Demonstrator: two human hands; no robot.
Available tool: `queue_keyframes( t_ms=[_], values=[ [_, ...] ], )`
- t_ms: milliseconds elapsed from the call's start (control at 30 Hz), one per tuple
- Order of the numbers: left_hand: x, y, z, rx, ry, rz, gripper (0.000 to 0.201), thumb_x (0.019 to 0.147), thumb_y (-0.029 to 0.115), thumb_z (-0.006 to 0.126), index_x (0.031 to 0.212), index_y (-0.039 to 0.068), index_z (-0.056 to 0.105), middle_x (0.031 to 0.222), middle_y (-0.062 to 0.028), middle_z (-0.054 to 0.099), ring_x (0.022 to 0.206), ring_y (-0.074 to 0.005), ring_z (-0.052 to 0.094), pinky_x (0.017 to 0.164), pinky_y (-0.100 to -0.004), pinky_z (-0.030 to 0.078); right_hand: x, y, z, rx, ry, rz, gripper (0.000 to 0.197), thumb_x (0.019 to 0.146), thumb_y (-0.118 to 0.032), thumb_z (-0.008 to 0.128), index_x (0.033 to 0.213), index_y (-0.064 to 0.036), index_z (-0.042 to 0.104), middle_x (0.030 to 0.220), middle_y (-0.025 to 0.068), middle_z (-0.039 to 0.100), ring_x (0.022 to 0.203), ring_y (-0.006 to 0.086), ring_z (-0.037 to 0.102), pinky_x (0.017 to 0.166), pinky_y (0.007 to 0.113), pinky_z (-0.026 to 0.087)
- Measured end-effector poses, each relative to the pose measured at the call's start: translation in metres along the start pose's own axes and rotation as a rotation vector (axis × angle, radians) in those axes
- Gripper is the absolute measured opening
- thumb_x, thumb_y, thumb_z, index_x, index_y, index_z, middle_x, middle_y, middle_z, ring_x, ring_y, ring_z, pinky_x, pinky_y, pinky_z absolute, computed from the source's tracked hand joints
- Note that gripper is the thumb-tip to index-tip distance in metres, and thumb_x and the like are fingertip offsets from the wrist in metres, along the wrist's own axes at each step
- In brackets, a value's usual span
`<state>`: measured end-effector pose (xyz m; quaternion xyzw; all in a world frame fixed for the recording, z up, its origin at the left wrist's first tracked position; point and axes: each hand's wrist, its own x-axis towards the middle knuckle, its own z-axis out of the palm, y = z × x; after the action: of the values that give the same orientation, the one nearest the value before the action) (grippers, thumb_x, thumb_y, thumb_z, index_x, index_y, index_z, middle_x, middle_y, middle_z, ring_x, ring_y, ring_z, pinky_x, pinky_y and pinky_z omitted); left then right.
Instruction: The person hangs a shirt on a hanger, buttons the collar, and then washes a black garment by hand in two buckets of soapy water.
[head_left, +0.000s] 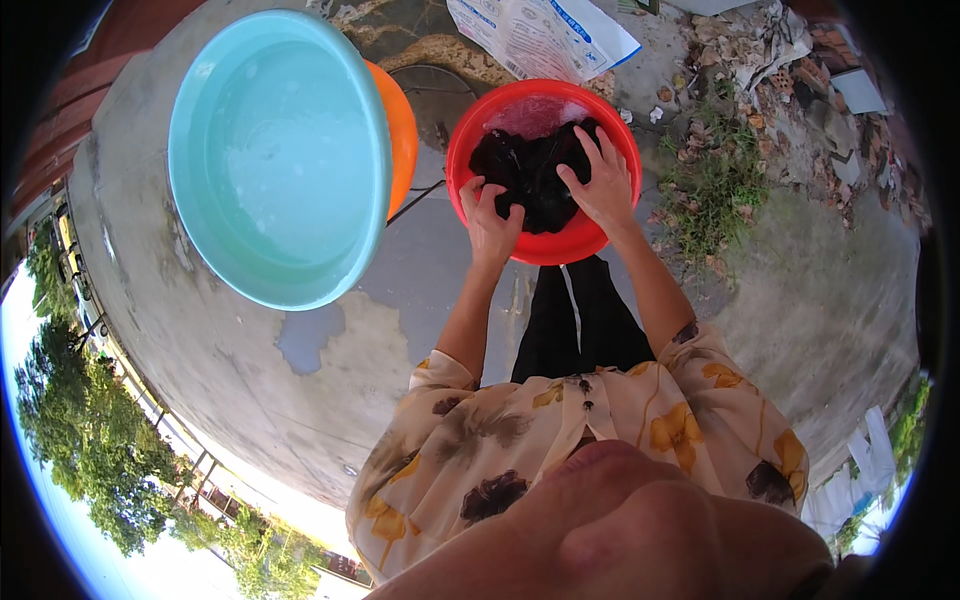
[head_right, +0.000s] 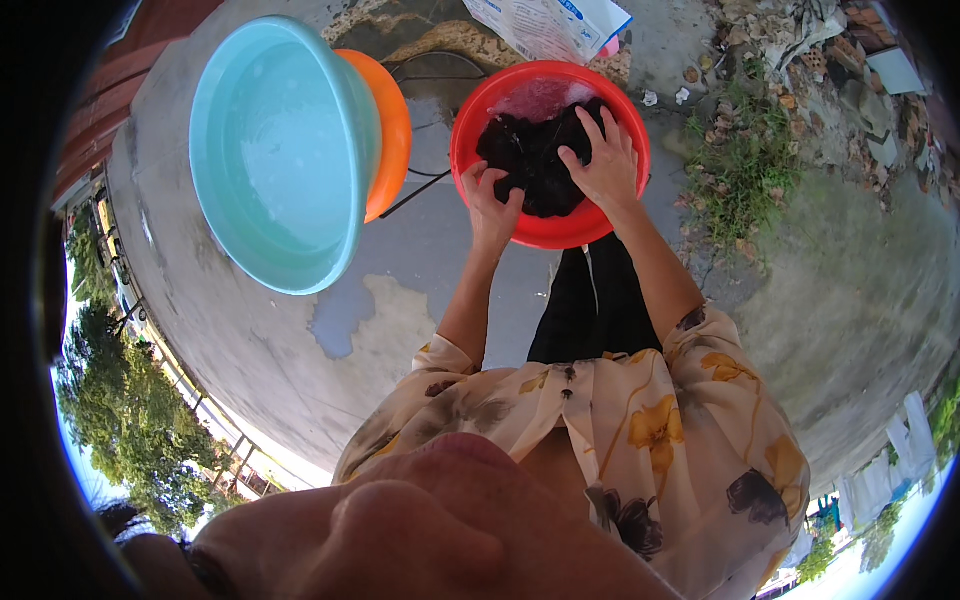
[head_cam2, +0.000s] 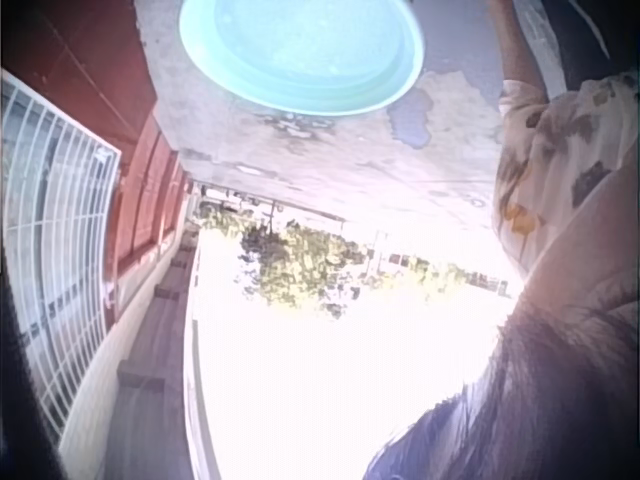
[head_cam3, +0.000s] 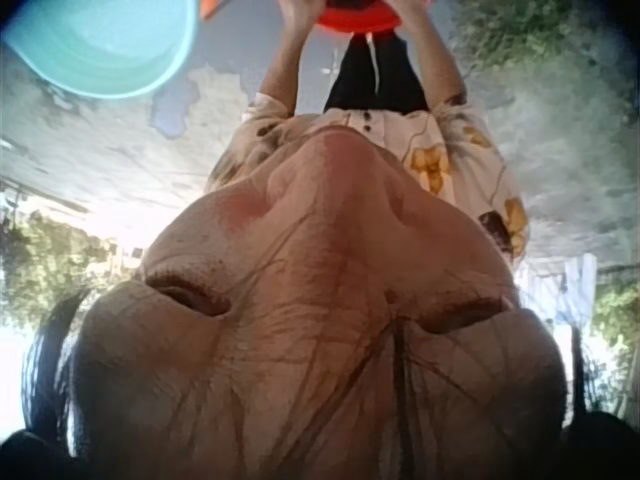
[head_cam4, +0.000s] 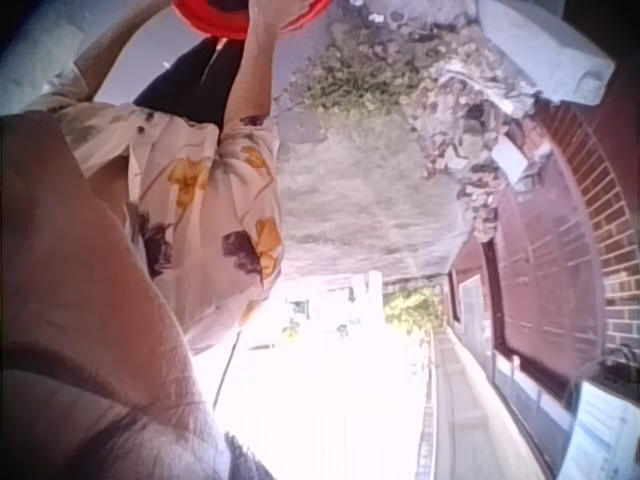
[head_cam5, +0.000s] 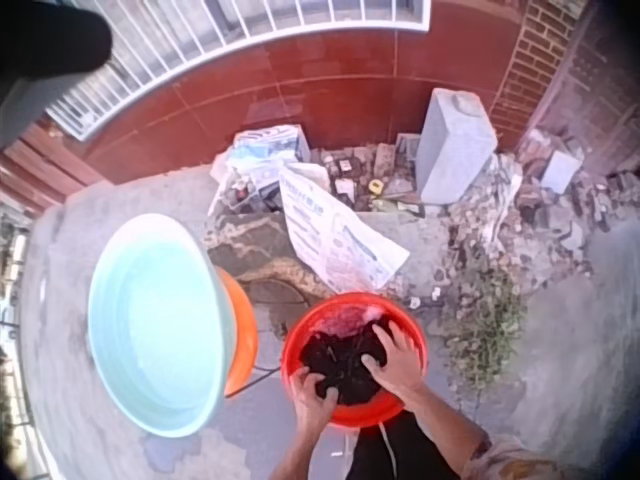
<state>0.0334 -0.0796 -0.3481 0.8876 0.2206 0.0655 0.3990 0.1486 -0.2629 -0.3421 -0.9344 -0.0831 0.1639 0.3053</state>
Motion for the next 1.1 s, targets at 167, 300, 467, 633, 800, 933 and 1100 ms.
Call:
queue_keyframes(
  t_ms=[167, 300, 467, 633, 800, 933, 1100],
  values=[
    [-0.008, 0.012, 0.059, 0.379, -0.179, -0.083, 0.086, 0.082, 0.041, 0.077, 0.149, 0.007, 0.036, 0.158, -0.0365, 0.018, 0.135, -0.0604, 0.034, 0.110, -0.0604, 0.036, 0.018, 0.021, 0.060, -0.235, 0.004, -0.045, 0.078, 0.088, -0.060, 0.066, 0.155, -0.0332, 0.037, 0.164, 0.0135, 0.026, 0.145, 0.0499, 0.029, 0.109, 0.069, 0.034],
    [0.002, -0.023, 0.087, 0.395, -0.138, -0.264, 0.099, 0.081, 0.047, 0.077, 0.155, 0.006, 0.027, 0.162, -0.0342, 0.007, 0.134, -0.0636, 0.033, 0.108, -0.0643, 0.035, 0.037, 0.022, 0.091, -0.226, -0.091, -0.063, 0.080, 0.088, -0.060, 0.065, 0.151, -0.0171, 0.043, 0.150, 0.0183, 0.044, 0.134, 0.0468, 0.045, 0.109, 0.058, 0.040],
    [0.040, -0.058, 0.113, 0.034, -0.330, -0.527, 0.071, 0.089, 0.050, 0.072, 0.136, -0.001, 0.054, 0.121, -0.0226, 0.068, 0.114, -0.0364, 0.065, 0.100, -0.0464, 0.050, 0.084, 0.076, 0.111, -0.216, -0.524, 0.143, 0.070, 0.093, -0.064, 0.056, 0.132, -0.0068, 0.064, 0.132, 0.0268, 0.062, 0.125, 0.0436, 0.056, 0.108, 0.052, 0.042],
    [0.064, -0.091, 0.115, -0.974, -0.244, -1.014, 0.067, 0.090, 0.050, 0.069, 0.133, 0.000, 0.057, 0.117, -0.0210, 0.069, 0.109, -0.0347, 0.067, 0.097, -0.0447, 0.052, 0.106, 0.055, 0.117, -0.031, -0.472, 0.278, 0.059, 0.094, -0.056, 0.062, 0.122, -0.0050, 0.071, 0.121, 0.0228, 0.069, 0.114, 0.0368, 0.065, 0.103, 0.046, 0.048],
    [0.069, -0.104, 0.118, -1.449, -0.115, -1.093, 0.063, 0.092, 0.050, 0.067, 0.129, 0.000, 0.061, 0.114, -0.0194, 0.070, 0.104, -0.0330, 0.068, 0.093, -0.0430, 0.054, 0.035, -0.029, 0.082, 0.907, -0.192, 0.163, 0.050, 0.086, -0.043, 0.078, 0.118, -0.0052, 0.072, 0.104, 0.0114, 0.075, 0.099, 0.0208, 0.069, 0.091, 0.035, 0.052],
    [0.073, -0.085, 0.116, -1.456, -0.028, -1.082, 0.060, 0.093, 0.049, 0.065, 0.126, 0.000, 0.063, 0.111, -0.0181, 0.071, 0.101, -0.0316, 0.069, 0.090, -0.0416, 0.055, 0.029, -0.054, 0.063, 0.370, -0.078, 0.223, 0.062, 0.084, -0.063, 0.068, 0.113, -0.0088, 0.073, 0.100, 0.0219, 0.073, 0.101, 0.0391, 0.070, 0.090, 0.047, 0.054],
    [0.084, 0.001, 0.074, -1.008, 0.088, -0.822, 0.041, 0.100, 0.037, 0.057, 0.121, 0.004, 0.067, 0.100, -0.0085, 0.071, 0.088, -0.0235, 0.069, 0.083, -0.0378, 0.056, 0.057, -0.009, 0.055, 0.354, 0.011, 0.372, 0.069, 0.087, -0.069, 0.060, 0.118, -0.0091, 0.072, 0.105, 0.0239, 0.073, 0.105, 0.0431, 0.068, 0.092, 0.050, 0.052]
  ],
)
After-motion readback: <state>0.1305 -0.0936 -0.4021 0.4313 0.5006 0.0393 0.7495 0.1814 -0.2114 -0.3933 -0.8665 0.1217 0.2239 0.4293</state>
